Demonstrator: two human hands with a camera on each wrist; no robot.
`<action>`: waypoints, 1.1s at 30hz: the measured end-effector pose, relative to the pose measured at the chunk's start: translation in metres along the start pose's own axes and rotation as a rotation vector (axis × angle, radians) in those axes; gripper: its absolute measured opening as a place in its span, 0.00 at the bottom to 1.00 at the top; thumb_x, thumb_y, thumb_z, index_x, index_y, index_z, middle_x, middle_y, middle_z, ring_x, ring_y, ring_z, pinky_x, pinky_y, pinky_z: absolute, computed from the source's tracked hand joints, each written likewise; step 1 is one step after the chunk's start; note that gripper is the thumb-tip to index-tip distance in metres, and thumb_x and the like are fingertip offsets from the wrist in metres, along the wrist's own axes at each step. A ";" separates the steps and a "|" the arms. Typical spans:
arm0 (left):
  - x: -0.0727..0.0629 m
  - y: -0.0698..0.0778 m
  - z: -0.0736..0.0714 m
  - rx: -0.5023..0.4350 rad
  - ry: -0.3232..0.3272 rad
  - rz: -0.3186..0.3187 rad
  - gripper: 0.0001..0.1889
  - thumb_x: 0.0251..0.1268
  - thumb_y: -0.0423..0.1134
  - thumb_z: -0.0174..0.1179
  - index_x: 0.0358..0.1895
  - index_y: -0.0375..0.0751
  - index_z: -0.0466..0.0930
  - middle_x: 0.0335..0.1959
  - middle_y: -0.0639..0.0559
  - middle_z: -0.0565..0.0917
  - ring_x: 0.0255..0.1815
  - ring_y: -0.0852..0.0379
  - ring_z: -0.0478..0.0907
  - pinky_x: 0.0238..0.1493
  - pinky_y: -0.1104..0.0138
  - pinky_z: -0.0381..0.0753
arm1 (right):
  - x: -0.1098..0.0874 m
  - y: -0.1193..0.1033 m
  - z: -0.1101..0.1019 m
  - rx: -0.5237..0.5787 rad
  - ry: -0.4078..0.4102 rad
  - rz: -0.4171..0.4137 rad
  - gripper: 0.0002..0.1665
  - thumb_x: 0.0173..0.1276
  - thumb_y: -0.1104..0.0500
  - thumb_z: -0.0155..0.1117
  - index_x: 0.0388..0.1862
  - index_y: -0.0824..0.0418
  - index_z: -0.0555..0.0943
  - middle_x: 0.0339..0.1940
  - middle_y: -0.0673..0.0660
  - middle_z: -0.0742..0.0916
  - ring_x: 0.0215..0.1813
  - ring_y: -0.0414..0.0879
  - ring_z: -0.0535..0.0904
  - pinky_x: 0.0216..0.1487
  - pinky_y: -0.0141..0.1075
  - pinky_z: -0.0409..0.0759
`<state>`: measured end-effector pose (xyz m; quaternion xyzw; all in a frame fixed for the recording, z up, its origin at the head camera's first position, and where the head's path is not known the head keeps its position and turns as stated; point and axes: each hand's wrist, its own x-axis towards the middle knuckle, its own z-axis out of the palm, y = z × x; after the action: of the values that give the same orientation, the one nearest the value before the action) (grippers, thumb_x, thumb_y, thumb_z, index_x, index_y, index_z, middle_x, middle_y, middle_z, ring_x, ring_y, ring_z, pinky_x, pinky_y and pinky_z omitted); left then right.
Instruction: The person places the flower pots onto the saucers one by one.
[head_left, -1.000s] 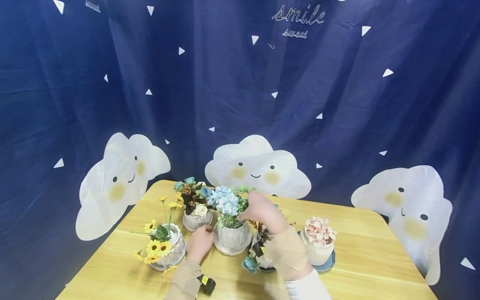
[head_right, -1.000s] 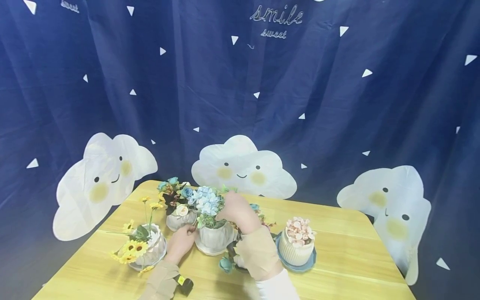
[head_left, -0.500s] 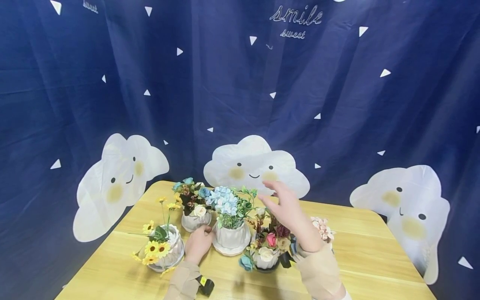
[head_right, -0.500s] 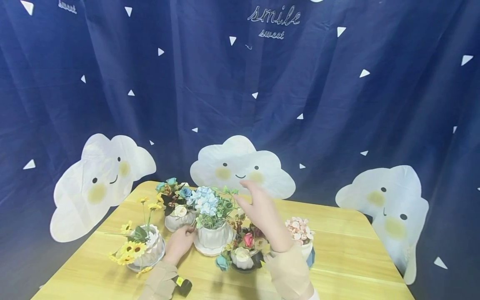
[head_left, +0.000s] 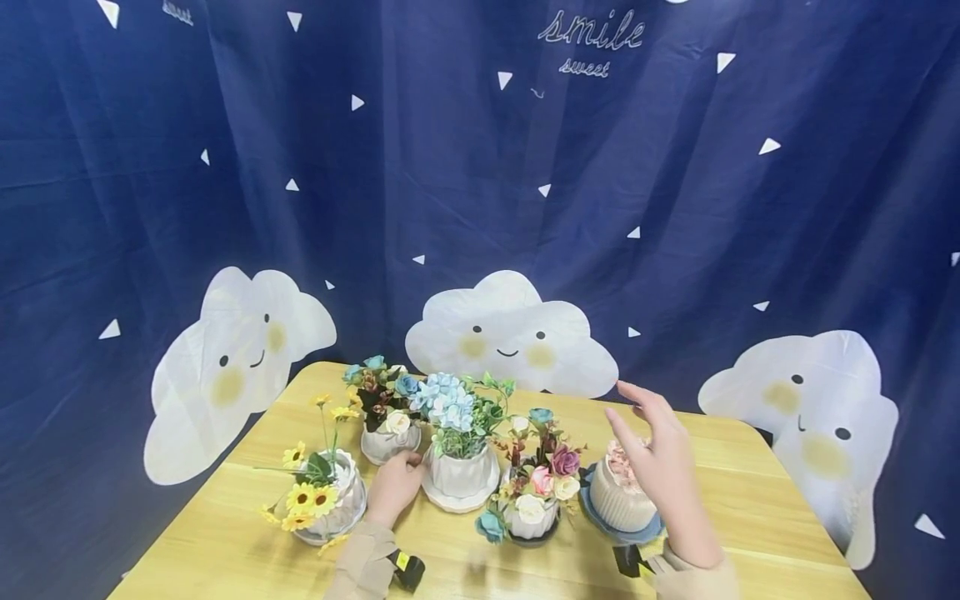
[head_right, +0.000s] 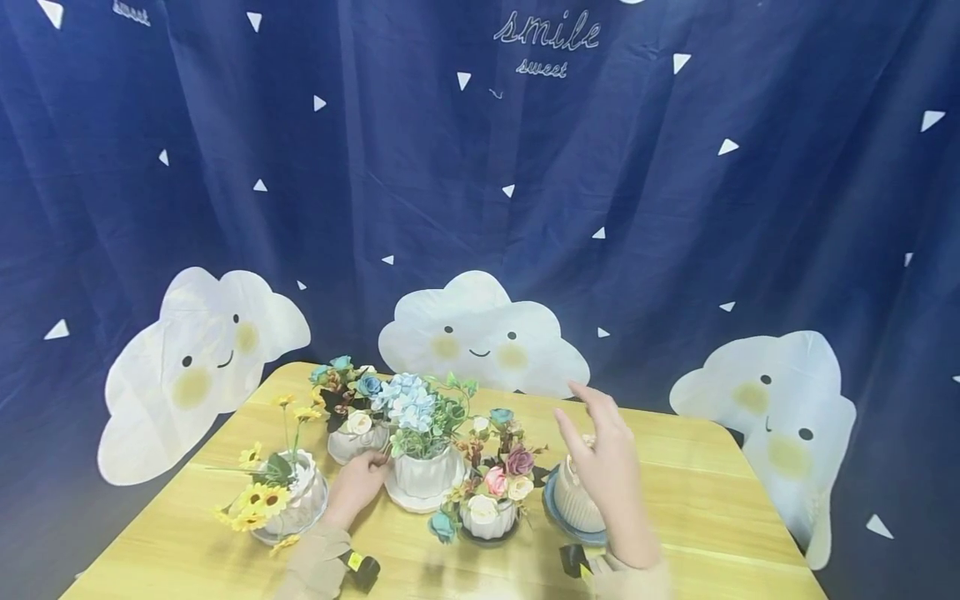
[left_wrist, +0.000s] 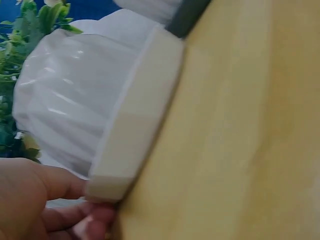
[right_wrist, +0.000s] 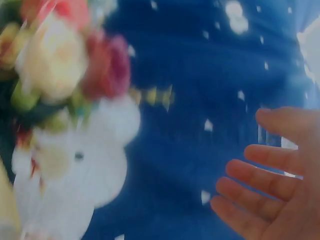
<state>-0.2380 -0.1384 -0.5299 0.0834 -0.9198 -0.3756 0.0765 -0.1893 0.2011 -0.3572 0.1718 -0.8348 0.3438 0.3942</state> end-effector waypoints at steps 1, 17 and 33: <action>0.000 0.001 -0.002 -0.004 -0.008 0.019 0.16 0.63 0.44 0.56 0.47 0.38 0.83 0.47 0.41 0.87 0.48 0.38 0.83 0.50 0.47 0.79 | -0.004 0.004 -0.004 0.000 0.002 0.037 0.23 0.58 0.69 0.69 0.55 0.67 0.79 0.52 0.64 0.85 0.51 0.45 0.78 0.56 0.07 0.62; -0.018 0.052 -0.067 0.071 -0.129 0.156 0.18 0.65 0.38 0.54 0.54 0.31 0.78 0.51 0.34 0.84 0.40 0.41 0.84 0.43 0.49 0.82 | -0.034 0.043 -0.039 -0.207 -0.005 0.212 0.23 0.65 0.62 0.66 0.58 0.68 0.77 0.54 0.69 0.83 0.53 0.66 0.79 0.53 0.54 0.76; -0.028 0.071 -0.086 0.219 0.326 0.611 0.23 0.62 0.50 0.64 0.56 0.41 0.81 0.58 0.41 0.81 0.64 0.40 0.73 0.66 0.44 0.70 | -0.035 0.065 -0.054 -0.328 -0.328 0.254 0.43 0.70 0.42 0.59 0.71 0.70 0.64 0.70 0.74 0.70 0.71 0.74 0.59 0.66 0.68 0.60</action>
<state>-0.1999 -0.1415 -0.4213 -0.1288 -0.9128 -0.2163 0.3217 -0.1744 0.2854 -0.3880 0.0527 -0.9469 0.2184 0.2299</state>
